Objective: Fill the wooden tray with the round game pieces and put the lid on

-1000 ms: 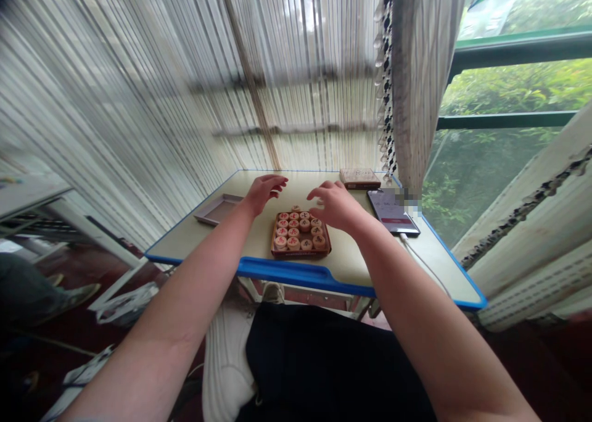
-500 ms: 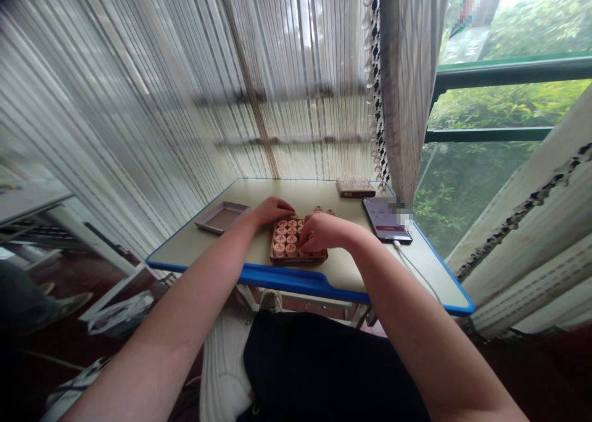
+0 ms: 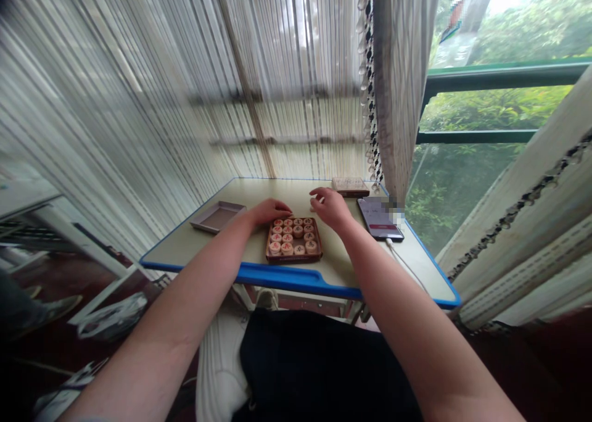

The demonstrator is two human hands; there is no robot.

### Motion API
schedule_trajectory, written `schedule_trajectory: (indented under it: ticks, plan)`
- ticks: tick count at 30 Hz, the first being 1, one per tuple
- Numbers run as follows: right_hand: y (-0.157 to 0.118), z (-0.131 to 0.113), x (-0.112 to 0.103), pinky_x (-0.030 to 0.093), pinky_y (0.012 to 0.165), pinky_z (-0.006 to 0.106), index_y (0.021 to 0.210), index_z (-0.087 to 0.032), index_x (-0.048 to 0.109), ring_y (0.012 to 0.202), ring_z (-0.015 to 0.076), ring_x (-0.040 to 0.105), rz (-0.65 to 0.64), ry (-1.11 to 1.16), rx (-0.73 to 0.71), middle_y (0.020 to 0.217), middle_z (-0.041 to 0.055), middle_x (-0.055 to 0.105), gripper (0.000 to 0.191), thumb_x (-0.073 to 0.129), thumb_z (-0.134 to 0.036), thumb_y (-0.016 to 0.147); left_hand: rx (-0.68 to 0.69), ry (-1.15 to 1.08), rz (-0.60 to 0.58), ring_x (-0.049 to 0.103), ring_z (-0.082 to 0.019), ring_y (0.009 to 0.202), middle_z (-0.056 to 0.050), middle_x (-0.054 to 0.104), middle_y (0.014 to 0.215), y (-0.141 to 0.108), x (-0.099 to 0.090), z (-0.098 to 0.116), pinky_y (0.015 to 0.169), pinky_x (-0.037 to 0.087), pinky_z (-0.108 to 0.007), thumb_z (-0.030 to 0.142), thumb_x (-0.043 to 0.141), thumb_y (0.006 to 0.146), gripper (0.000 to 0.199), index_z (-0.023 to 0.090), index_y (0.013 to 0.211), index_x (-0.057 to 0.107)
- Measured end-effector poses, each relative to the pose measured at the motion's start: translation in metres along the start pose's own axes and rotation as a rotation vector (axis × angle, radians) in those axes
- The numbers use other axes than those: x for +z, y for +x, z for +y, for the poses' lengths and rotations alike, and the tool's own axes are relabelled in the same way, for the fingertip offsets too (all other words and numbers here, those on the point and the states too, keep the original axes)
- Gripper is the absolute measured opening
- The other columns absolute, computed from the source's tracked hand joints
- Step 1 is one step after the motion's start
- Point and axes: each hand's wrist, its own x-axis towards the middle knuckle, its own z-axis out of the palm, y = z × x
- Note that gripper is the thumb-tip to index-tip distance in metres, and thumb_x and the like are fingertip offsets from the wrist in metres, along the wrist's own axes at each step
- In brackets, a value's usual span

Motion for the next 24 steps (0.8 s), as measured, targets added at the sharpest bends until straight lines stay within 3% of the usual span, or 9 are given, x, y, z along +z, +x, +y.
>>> schedule_trajectory:
  ticks: [3,6,9,16,20,24]
  plan:
    - [0.006,0.024,0.012,0.041,0.083,0.029,0.108,-0.015,0.062,0.091,0.018,0.056,0.055,-0.11,0.055,0.103,0.0092,0.061,0.035,0.046,-0.025,0.079,-0.005,-0.04,0.045,0.061,-0.019,0.072,-0.005,0.07,0.077,-0.001,0.0,0.004,0.068,0.046,-0.029,0.035,0.068,0.061,0.024,0.018,0.078,0.072]
    - [0.008,0.037,0.016,0.038,0.091,0.029,0.108,-0.015,0.063,0.104,0.0196,0.052,-0.049,-0.194,0.069,0.112,0.01,0.06,0.036,0.047,-0.021,0.077,-0.016,-0.119,0.094,0.06,-0.018,0.07,-0.006,0.069,0.075,-0.003,-0.001,0.009,0.068,0.046,-0.029,0.035,0.071,0.058,0.026,0.016,0.076,0.07]
    - [0.008,0.038,0.014,0.04,0.086,0.027,0.102,-0.015,0.066,0.098,0.0209,0.057,-0.178,-0.269,0.144,0.106,0.0104,0.064,0.032,0.052,-0.022,0.074,-0.014,-0.169,0.136,0.06,-0.018,0.072,-0.007,0.068,0.075,-0.003,-0.001,0.008,0.07,0.045,-0.03,0.037,0.071,0.057,0.03,0.014,0.076,0.068]
    - [0.008,0.036,0.0,0.044,0.073,0.026,0.098,-0.014,0.069,0.083,0.0203,0.062,-0.262,-0.221,0.242,0.093,0.0096,0.069,0.031,0.06,-0.02,0.069,-0.045,-0.104,0.215,0.06,-0.018,0.073,-0.008,0.067,0.078,0.0,0.0,0.0,0.069,0.045,-0.031,0.037,0.07,0.057,0.032,0.013,0.078,0.066]
    - [0.01,0.043,-0.002,0.045,0.069,0.024,0.101,-0.016,0.068,0.08,0.0183,0.062,-0.24,-0.154,0.282,0.095,0.0086,0.068,0.033,0.061,-0.021,0.069,-0.065,-0.135,0.187,0.061,-0.018,0.075,-0.007,0.068,0.079,-0.001,-0.001,0.001,0.072,0.045,-0.03,0.034,0.071,0.056,0.031,0.014,0.08,0.068]
    - [0.01,0.047,0.0,0.045,0.069,0.026,0.094,-0.014,0.07,0.083,0.021,0.062,-0.13,-0.116,0.393,0.089,0.0102,0.069,0.028,0.06,-0.022,0.069,-0.089,-0.154,0.154,0.061,-0.019,0.077,-0.006,0.069,0.077,-0.001,-0.001,0.002,0.073,0.045,-0.031,0.034,0.071,0.056,0.03,0.015,0.078,0.07]
